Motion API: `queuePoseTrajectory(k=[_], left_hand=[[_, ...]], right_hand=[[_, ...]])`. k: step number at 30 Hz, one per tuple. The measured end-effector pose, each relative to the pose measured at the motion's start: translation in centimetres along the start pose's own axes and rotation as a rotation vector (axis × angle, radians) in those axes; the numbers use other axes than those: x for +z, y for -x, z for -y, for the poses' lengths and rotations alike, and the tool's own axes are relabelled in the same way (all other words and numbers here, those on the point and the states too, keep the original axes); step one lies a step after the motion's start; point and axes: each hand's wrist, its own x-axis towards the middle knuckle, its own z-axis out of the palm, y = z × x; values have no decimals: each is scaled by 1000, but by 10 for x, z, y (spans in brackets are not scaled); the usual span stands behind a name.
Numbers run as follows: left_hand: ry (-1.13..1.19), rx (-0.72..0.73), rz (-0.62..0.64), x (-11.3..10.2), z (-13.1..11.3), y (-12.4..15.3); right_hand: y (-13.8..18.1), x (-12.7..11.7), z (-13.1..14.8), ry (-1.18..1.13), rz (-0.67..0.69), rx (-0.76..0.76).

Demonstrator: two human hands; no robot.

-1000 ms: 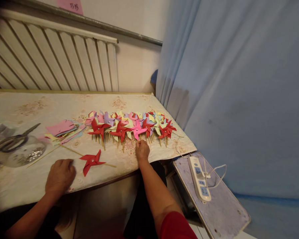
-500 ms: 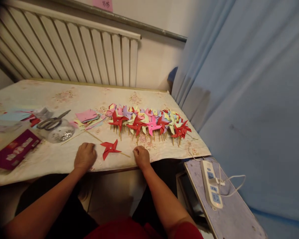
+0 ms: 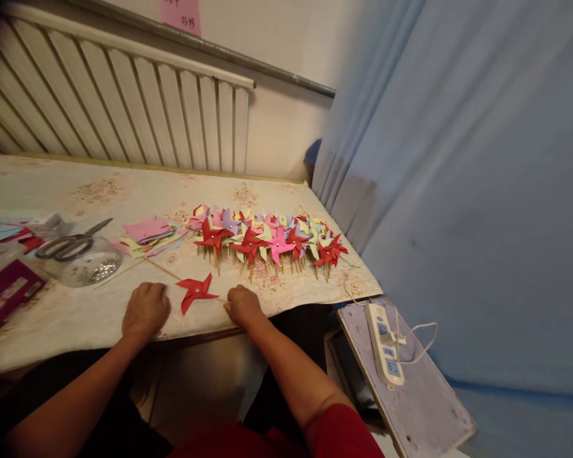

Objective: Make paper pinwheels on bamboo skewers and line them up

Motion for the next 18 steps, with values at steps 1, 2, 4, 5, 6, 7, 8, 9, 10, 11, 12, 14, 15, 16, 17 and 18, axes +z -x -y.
queuePoseTrajectory(k=[1,2,4,5,6,7,8,9,10,11,12,14,15,16,17,18], left_hand=[[0,3,3,0,0,0],[0,7,8,0,1,0],[-4,13,14,1,1,-1],[-8,15,15,1,1,-1],[-14,14,13,0,2,-2],[-20,14,13,0,2,-2],[-25,15,13,0,2,-2],[-29,18,15,1,2,-3],[-33,25,18,1,3,-3],[-38,33,20,1,3,-4],[-43,41,17,2,4,-4],[-54,55,3,4,5,-5],[-57,59,-6,5,6,-5],[-59,63,-12,6,7,-5],[-60,68,-17,7,7,-5],[-58,75,-20,7,8,-6]], right_hand=[[-1,-1,1,19,14,-3],[-1,-1,2,37,25,-6],[-1,-3,4,67,42,-11],[-2,-3,4,79,44,-13],[-2,-4,5,88,45,-16],[-2,-4,5,92,44,-22],[-2,-3,4,91,39,-27],[-1,-3,4,84,33,-33],[-1,-2,3,71,24,-37],[0,-2,1,53,13,-39],[1,-2,0,28,0,-40],[4,-4,-5,-32,-29,-40],[5,-6,-7,-65,-45,-43],[6,-9,-10,-96,-63,-50],[8,-12,-14,-127,-84,-60],[9,-15,-18,-157,-110,-70]])
